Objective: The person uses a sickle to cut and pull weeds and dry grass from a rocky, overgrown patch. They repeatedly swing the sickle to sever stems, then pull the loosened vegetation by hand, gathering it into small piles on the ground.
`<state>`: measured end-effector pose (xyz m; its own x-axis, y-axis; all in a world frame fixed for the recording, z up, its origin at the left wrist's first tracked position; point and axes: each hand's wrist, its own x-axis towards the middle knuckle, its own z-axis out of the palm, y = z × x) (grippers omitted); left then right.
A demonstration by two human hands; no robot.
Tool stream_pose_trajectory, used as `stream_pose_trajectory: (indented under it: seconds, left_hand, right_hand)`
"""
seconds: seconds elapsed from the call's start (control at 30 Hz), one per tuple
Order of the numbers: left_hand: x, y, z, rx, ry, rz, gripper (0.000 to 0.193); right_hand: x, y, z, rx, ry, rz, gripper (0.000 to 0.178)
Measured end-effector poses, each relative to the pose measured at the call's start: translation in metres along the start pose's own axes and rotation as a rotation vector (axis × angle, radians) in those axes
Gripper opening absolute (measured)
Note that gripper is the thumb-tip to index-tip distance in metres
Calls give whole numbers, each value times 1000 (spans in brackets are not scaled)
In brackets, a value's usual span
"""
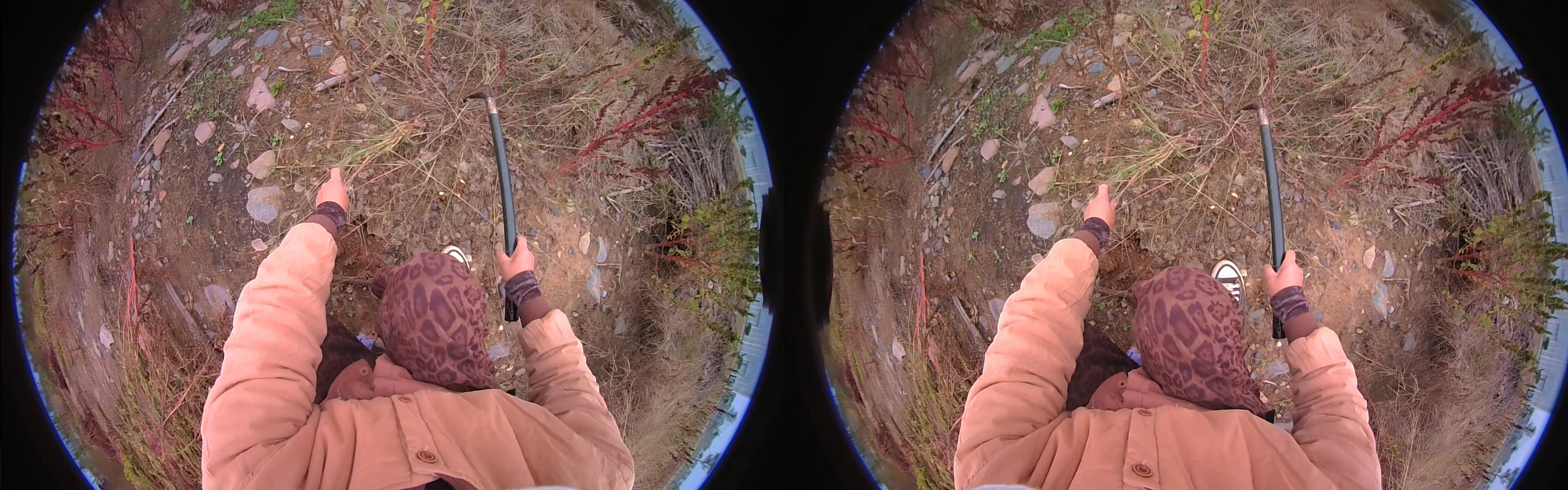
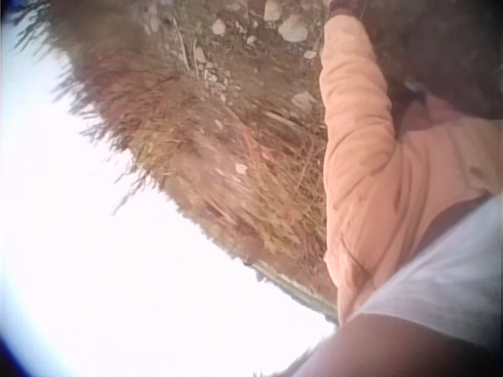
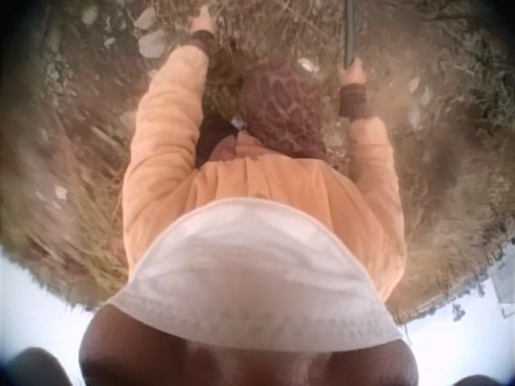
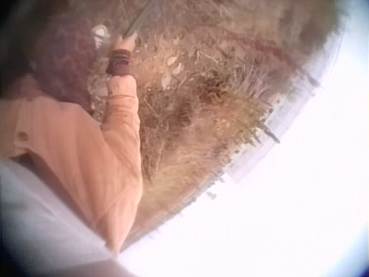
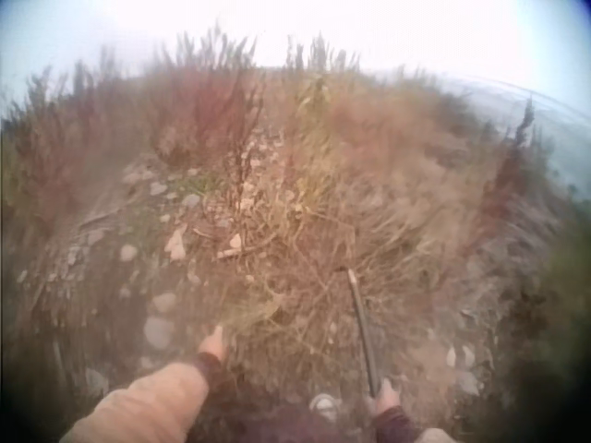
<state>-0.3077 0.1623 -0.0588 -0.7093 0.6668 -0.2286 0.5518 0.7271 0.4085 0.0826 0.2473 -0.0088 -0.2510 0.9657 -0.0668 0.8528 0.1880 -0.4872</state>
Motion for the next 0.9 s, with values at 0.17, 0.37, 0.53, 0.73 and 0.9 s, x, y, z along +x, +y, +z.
stream_pose_trajectory:
  seconds: [0.17, 0.37, 0.53, 0.73, 0.9]
  left_hand:
    - [-8, 1, -18, 128, 25, 167, 16]
    - [-7, -3, -24, 187, 66, 220, 13]
    - [-1, -6, -12, 244, 34, 151, 13]
    - [-16, 5, -23, 163, 63, 154, 13]
    - [-23, 16, -45, 129, 140, 230, 11]
  right_hand:
    - [111, -42, 26, -80, 41, 39, 34]
    - [35, 12, 37, -209, -194, 134, 40]
    - [-67, 76, -3, 35, -207, 200, 30]
    - [21, 3, -7, 143, 46, 11, 33]
    - [113, -31, 11, 329, -138, 172, 31]
